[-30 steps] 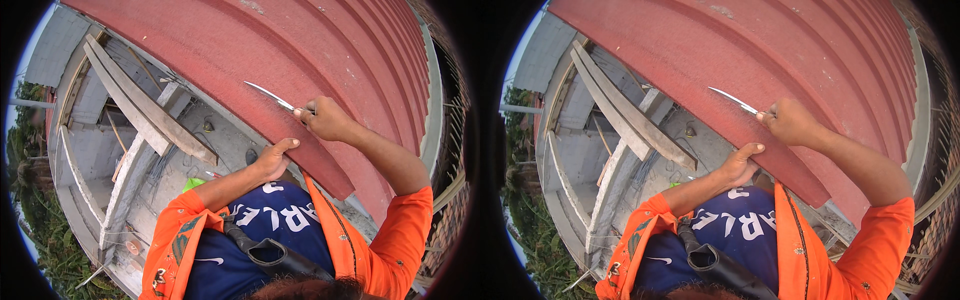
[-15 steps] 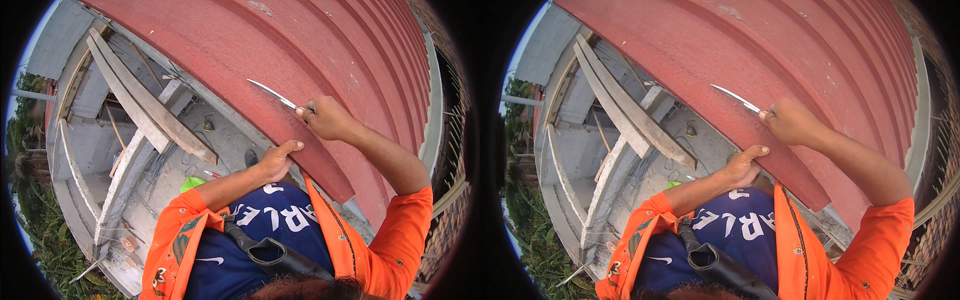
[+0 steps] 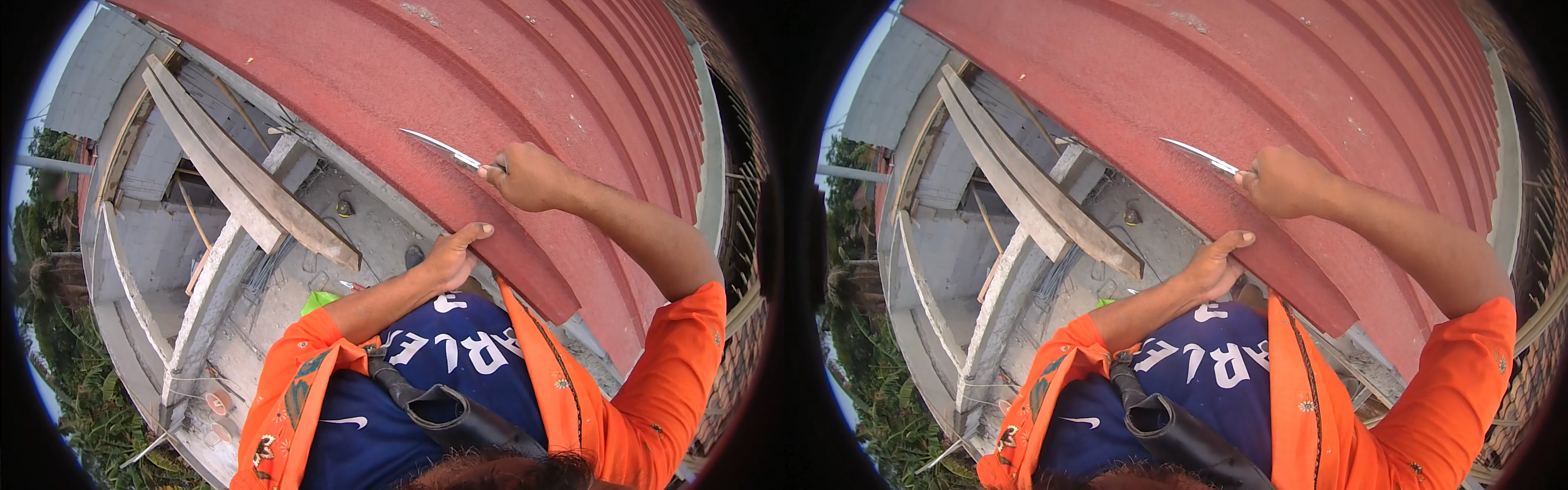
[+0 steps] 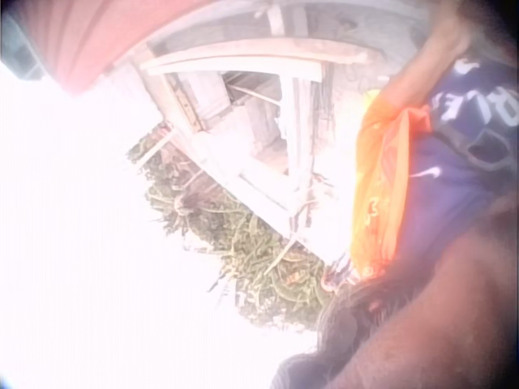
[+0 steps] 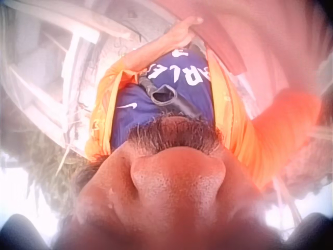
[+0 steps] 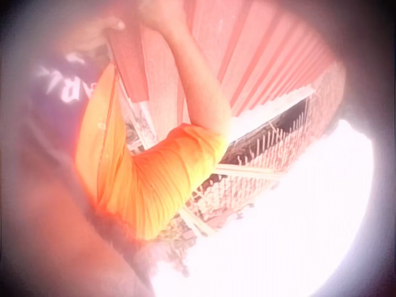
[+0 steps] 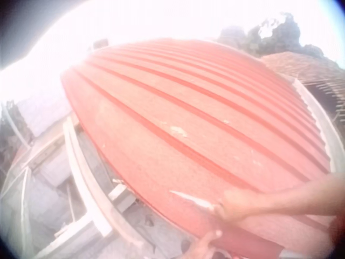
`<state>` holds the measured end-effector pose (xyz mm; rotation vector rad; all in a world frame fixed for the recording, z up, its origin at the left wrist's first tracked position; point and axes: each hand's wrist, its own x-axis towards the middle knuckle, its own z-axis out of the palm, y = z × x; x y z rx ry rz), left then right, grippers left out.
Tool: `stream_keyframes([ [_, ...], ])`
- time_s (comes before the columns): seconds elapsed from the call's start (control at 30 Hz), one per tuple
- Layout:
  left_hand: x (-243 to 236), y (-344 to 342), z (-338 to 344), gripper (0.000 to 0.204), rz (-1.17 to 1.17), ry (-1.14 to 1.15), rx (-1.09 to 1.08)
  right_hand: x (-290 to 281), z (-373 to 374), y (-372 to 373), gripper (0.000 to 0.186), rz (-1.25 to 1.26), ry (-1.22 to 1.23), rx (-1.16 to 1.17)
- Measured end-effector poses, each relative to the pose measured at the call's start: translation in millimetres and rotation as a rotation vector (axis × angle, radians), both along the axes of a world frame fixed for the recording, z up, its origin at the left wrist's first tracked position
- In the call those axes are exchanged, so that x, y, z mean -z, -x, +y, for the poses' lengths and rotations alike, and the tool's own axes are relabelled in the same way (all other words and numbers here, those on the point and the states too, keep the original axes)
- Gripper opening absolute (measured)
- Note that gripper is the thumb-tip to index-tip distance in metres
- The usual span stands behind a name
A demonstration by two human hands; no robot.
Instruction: The person uses tin snips to cut the edge of a red corrugated roofing sheet on a rooftop. They repeatedly snip small sections along the sheet's edge, removing small pieces of material throughout the clip.
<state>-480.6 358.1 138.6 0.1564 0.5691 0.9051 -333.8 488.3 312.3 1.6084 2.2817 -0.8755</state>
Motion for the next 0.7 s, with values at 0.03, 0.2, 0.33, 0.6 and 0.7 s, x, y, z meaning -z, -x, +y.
stream_keyframes([
  [0.03, 0, 0, 1, 0.046, 0.003, -0.004, -0.012, 1, 4, 0, 0.049, 0.008, 0.025, 0.003],
  [0.2, 8, 5, 1, 0.046, 0.034, 0.022, -0.039, 5, -18, -5, 0.039, -0.063, -0.231, -0.169],
  [0.33, 5, 10, 2, 0.048, 0.065, 0.047, -0.043, -45, -10, 21, 0.032, -0.198, -0.128, -0.207],
  [0.6, 27, 20, 8, 0.05, 0.135, -0.003, 0.009, -88, -1, 81, 0.025, -0.518, 0.056, -0.286],
  [0.7, 22, 17, 8, 0.049, 0.131, -0.045, 0.006, -91, -21, 47, 0.025, -0.467, -0.009, -0.283],
])
